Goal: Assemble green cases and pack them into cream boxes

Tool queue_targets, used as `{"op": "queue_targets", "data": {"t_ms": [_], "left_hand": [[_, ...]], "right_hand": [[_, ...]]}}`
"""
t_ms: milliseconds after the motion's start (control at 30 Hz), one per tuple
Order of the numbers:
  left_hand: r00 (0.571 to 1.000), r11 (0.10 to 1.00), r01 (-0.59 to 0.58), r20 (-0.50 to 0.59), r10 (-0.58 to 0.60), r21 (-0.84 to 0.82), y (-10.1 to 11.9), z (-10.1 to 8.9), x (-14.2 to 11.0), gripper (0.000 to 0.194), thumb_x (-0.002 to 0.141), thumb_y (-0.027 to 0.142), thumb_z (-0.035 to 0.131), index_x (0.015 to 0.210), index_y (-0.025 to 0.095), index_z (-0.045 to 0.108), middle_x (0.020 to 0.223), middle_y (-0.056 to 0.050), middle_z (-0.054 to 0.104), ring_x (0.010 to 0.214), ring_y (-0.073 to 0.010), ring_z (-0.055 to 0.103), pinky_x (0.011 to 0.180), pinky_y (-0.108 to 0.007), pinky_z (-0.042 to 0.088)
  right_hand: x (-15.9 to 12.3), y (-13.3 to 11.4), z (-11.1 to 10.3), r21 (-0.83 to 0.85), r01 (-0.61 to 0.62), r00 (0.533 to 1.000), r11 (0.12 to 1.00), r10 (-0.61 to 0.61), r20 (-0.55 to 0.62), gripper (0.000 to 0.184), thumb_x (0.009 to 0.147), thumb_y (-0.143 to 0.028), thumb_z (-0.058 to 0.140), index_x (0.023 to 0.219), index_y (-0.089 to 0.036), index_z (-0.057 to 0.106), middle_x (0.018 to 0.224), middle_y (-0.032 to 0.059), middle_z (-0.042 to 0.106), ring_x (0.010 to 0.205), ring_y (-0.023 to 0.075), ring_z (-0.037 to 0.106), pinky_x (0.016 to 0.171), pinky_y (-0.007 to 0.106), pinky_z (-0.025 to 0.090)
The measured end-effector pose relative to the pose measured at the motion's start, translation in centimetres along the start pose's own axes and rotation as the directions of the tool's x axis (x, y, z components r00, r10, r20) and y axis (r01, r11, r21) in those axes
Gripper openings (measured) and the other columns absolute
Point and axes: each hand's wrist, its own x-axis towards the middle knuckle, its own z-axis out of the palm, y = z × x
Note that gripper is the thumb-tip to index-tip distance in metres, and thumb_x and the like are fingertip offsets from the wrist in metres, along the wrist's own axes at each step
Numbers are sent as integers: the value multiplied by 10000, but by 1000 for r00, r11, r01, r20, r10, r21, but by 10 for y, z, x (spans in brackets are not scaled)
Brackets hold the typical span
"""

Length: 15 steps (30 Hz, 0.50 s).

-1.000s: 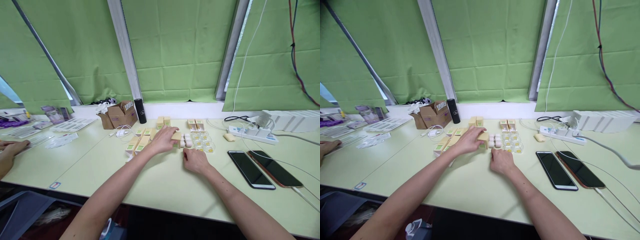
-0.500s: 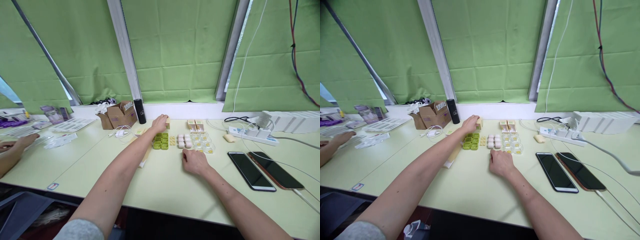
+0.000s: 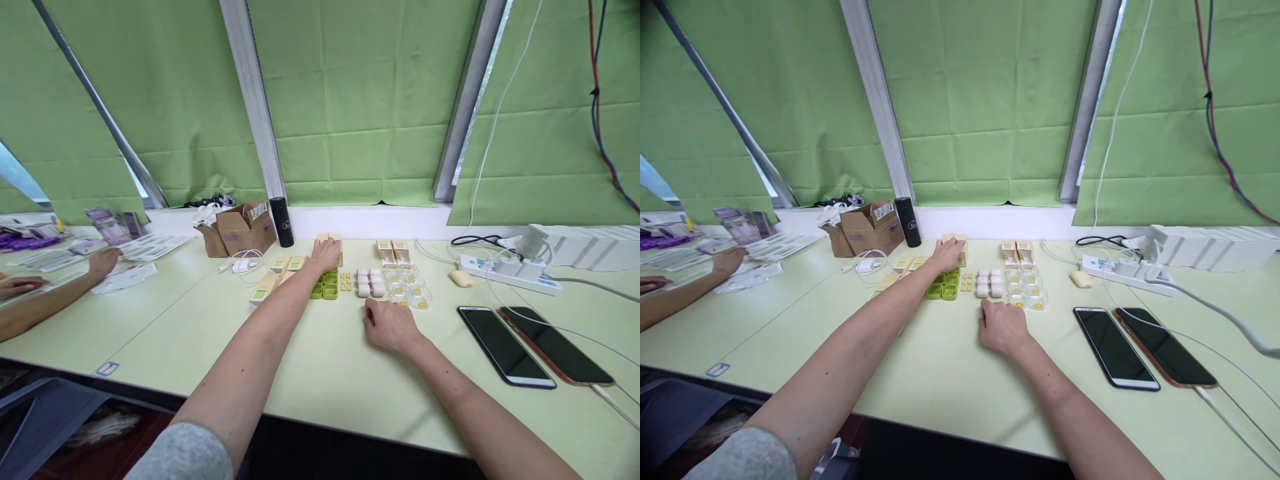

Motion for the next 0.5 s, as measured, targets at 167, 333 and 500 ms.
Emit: {"op": "queue_targets", "data": {"t_ms": [167,333,500], "left_hand": [[997,998,46,-66,-44,30,9,-1,-13,550,870,159,653,1396,125,495,1519,-252,459,1333,-360,543,1128,-481,326],[990,998,53,-131,-47,45,23,-4,-32,515,862,133,610,1369,117,518,1546,-242,417,1382,-356,500,1148,-452,349],[996,999,48,-76,-46,26,41,-1,-42,455,866,200,629,1311,127,564,1489,-231,470,1217,-339,624,1039,-427,475]], "right_hand": [[0,0,0,3,-6,1000,1000,6,13,183,958,-273,523,1055,-202,662,1035,122,789,949,313,748,701,335,413],[0,0,1,-4,5,1000,1000,-5,-7,178,950,-286,524,1035,-204,657,1015,112,791,929,320,752,683,335,405],[1,0,3,-2,9,1000,1000,-9,-7,191,951,-297,528,1054,-206,661,1036,121,789,943,320,751,692,342,415]]}}
